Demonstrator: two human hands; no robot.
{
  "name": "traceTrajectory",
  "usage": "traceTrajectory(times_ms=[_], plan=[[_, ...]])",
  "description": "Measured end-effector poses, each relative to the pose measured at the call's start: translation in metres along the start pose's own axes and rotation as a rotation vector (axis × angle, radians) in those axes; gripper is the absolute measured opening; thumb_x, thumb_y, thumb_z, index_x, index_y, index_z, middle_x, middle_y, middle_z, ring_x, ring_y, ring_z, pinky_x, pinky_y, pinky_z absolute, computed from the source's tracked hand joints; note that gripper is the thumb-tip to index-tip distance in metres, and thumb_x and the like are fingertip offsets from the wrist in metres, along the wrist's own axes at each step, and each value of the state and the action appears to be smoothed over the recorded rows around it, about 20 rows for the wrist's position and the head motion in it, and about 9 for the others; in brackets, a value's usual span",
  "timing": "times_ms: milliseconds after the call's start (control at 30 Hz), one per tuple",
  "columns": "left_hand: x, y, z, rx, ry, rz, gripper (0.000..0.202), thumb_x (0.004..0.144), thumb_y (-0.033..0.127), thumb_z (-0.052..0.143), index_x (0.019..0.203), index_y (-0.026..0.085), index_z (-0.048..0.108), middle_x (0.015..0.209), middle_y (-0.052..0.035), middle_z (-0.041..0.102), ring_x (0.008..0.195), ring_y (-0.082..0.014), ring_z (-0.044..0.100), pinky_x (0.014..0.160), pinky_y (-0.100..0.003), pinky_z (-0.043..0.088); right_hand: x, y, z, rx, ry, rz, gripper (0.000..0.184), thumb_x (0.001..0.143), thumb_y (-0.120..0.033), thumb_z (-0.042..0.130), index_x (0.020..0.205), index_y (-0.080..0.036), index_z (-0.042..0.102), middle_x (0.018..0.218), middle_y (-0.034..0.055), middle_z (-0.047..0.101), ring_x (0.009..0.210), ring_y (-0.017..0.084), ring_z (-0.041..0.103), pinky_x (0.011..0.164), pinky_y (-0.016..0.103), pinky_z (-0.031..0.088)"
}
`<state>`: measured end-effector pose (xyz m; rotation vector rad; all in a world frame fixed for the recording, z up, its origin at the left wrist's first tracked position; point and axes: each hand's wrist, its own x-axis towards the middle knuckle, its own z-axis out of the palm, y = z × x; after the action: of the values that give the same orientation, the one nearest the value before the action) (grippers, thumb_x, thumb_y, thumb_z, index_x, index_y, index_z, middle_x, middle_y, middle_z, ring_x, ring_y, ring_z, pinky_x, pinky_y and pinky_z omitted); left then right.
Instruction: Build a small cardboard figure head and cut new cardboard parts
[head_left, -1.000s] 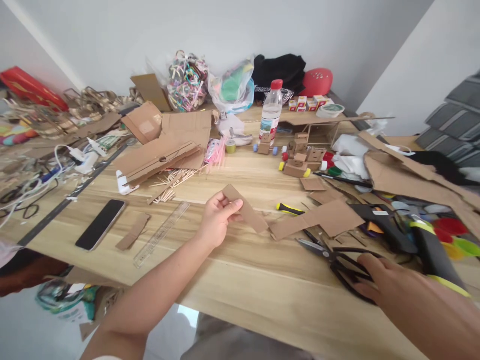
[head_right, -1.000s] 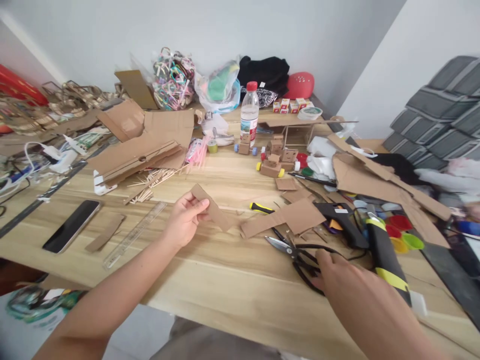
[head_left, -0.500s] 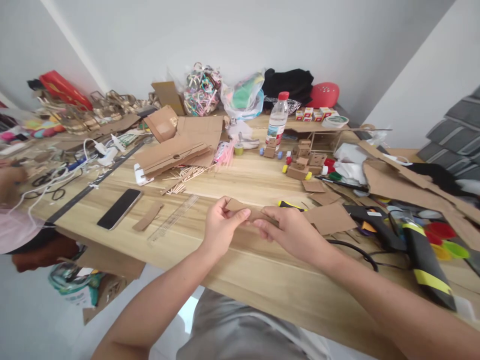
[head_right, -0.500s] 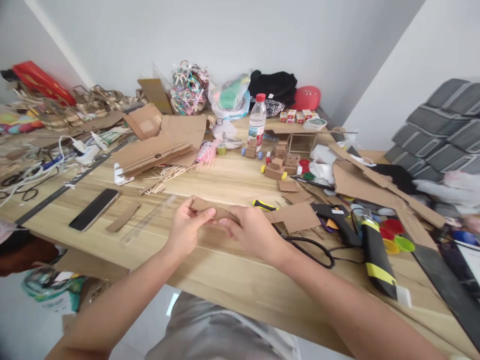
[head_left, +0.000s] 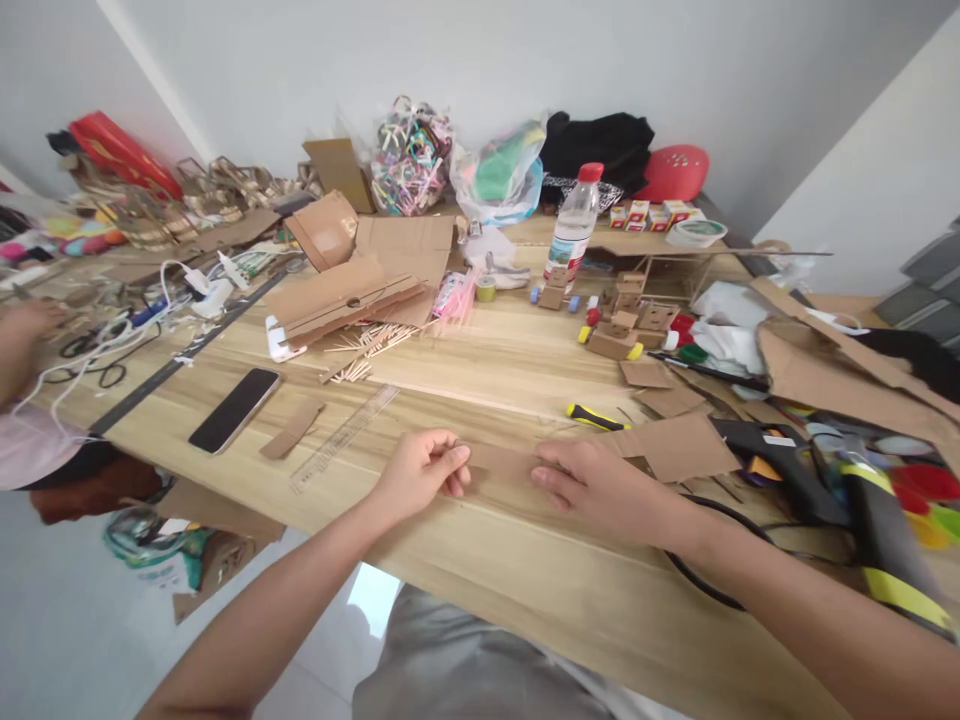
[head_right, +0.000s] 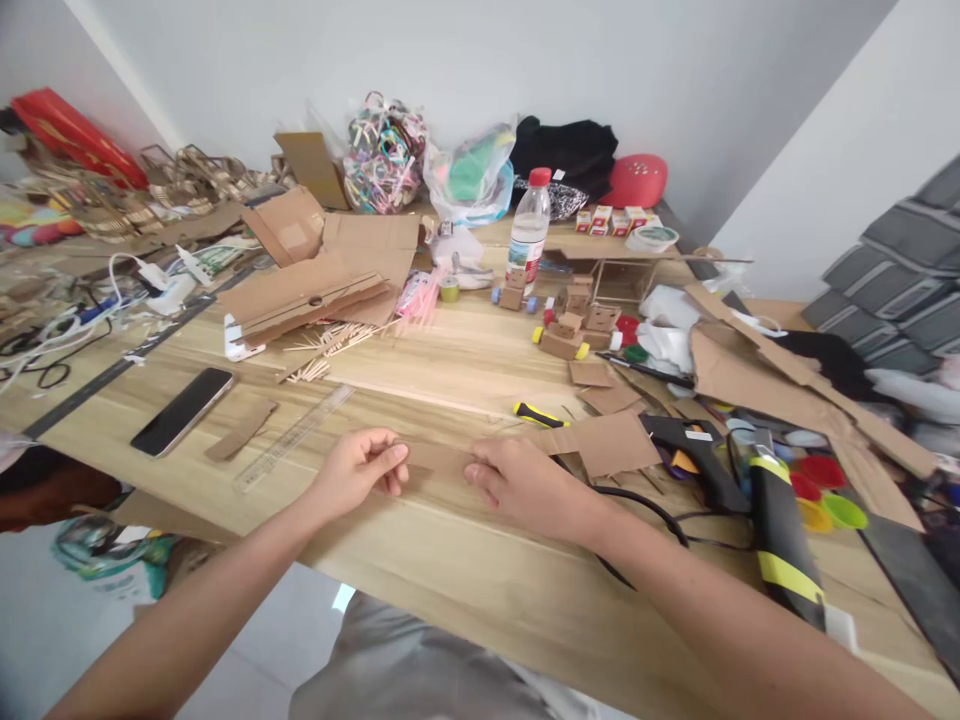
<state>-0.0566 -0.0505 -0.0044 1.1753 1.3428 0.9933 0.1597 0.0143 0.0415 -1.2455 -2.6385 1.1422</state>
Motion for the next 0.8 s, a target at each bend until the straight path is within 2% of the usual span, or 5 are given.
traceTrajectory(times_ms=[267, 433, 600, 700, 800], plan=[[-0.017, 0.006, -0.037, 0.355, 0.202, 0.064, 0.042, 0.086, 0.053, 0.051, 0.056, 0.024, 0.048, 0.039, 0.0058, 0.046, 0.041, -0.0118, 0.048, 0.049, -0.023, 0.041, 0.012, 0.016, -0.032, -0.109, 0.017, 0.075, 0.035, 0.092, -0.023, 0.046, 0.058, -0.027, 0.042, 0.054, -0.0007, 0.052, 0.055, 0.018, 0.049, 0.060, 0.030, 0.035], [-0.015, 0.022, -0.046, 0.475, 0.270, 0.190, 0.033, 0.088, 0.043, 0.053, 0.063, 0.022, 0.059, 0.057, 0.0003, 0.065, 0.055, -0.0148, 0.061, 0.056, -0.024, 0.047, 0.021, 0.005, -0.041, -0.188, -0.073, 0.053, 0.037, 0.093, -0.022, 0.046, 0.057, -0.026, 0.040, 0.056, -0.0009, 0.050, 0.057, 0.017, 0.047, 0.059, 0.030, 0.034], [0.011, 0.028, -0.023, 0.458, 0.070, 0.263, 0.019, 0.083, 0.030, 0.062, 0.093, 0.021, 0.075, 0.106, -0.0076, 0.080, 0.099, -0.0227, 0.074, 0.081, -0.030, 0.057, 0.037, -0.008, -0.037, -0.188, -0.120, 0.009, 0.035, 0.092, -0.021, 0.050, 0.058, -0.024, 0.042, 0.055, -0.0032, 0.047, 0.057, 0.015, 0.045, 0.058, 0.027, 0.034], [0.027, 0.022, -0.007, 0.425, -0.080, 0.172, 0.017, 0.081, 0.027, 0.066, 0.093, 0.020, 0.076, 0.094, -0.0059, 0.081, 0.087, -0.0214, 0.074, 0.079, -0.031, 0.057, 0.042, -0.011, -0.033, -0.187, -0.112, -0.002, 0.036, 0.092, -0.022, 0.051, 0.057, -0.025, 0.040, 0.053, -0.0046, 0.044, 0.055, 0.014, 0.043, 0.056, 0.026, 0.033], [0.035, 0.018, -0.003, 0.433, -0.075, 0.103, 0.014, 0.083, 0.028, 0.062, 0.079, 0.019, 0.072, 0.072, -0.0016, 0.074, 0.068, -0.0181, 0.067, 0.065, -0.027, 0.050, 0.041, -0.011, -0.031, -0.183, -0.084, 0.012, 0.038, 0.092, -0.025, 0.053, 0.056, -0.025, 0.040, 0.052, -0.0041, 0.046, 0.054, 0.014, 0.044, 0.056, 0.026, 0.034]])
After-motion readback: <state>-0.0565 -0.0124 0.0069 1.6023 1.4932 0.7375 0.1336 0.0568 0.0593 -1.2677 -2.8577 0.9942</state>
